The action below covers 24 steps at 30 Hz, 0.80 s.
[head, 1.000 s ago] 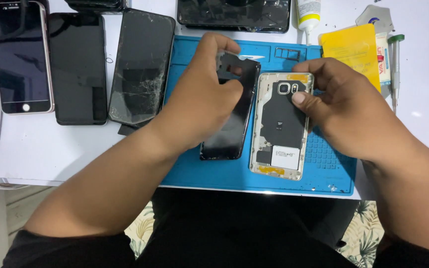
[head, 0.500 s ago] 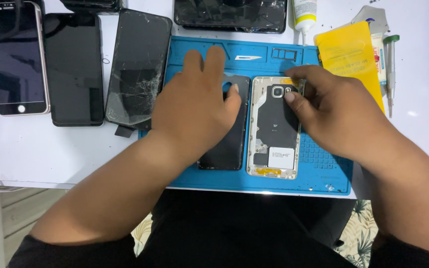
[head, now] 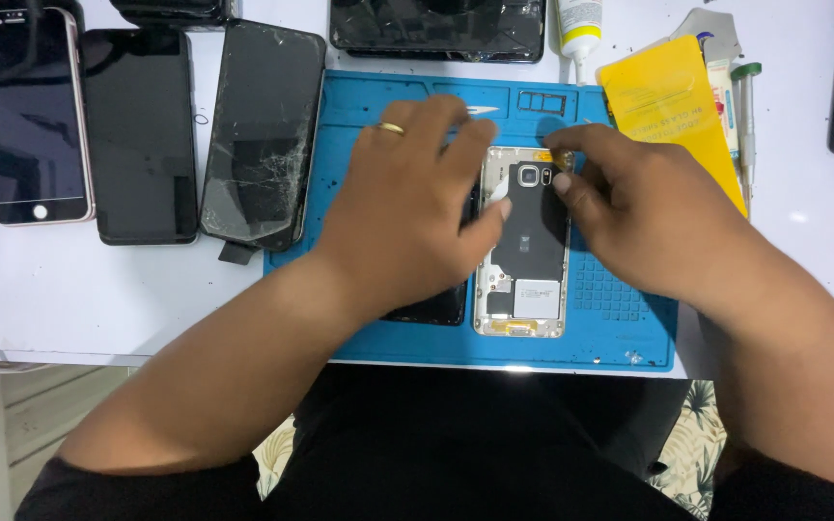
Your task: The person is disassembling a smartphone by prying off the back cover and removing internal screws using a screwdriver.
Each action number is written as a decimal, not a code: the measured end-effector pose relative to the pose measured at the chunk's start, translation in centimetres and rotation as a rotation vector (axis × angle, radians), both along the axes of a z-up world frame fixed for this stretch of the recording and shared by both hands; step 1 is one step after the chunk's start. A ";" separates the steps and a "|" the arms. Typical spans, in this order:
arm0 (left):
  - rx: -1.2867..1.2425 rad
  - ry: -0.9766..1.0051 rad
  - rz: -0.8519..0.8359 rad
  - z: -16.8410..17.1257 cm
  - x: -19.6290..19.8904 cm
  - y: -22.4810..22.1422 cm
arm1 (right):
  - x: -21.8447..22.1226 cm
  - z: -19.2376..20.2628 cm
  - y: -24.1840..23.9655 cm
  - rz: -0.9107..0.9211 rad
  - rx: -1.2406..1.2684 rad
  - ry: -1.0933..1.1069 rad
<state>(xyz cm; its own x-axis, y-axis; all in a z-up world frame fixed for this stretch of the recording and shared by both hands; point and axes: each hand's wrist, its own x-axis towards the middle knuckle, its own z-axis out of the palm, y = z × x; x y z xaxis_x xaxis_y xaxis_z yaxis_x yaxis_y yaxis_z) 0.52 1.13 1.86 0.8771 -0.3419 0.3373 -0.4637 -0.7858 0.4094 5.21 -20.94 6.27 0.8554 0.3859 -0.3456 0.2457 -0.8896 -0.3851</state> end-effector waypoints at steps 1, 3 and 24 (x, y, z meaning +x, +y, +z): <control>0.000 0.000 -0.002 0.0 -0.2 -0.1 | 0.1 0.2 -0.2 -0.002 0.000 0.000; 0.032 0.009 -0.063 -0.1 -0.4 -0.4 | 0.3 0.7 -0.7 -0.045 -0.003 -0.003; 0.035 0.106 -0.076 -0.1 0.1 -0.7 | 4.5 -1.3 -10.9 -0.043 -0.459 -0.616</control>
<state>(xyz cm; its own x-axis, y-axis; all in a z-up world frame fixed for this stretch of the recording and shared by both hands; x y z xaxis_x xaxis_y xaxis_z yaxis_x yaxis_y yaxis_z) 0.64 0.45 1.75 0.8783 -0.4186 0.2310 -0.4781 -0.7649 0.4316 9.73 -31.86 5.02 0.9565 0.2806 0.0804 0.2575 -0.9408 0.2202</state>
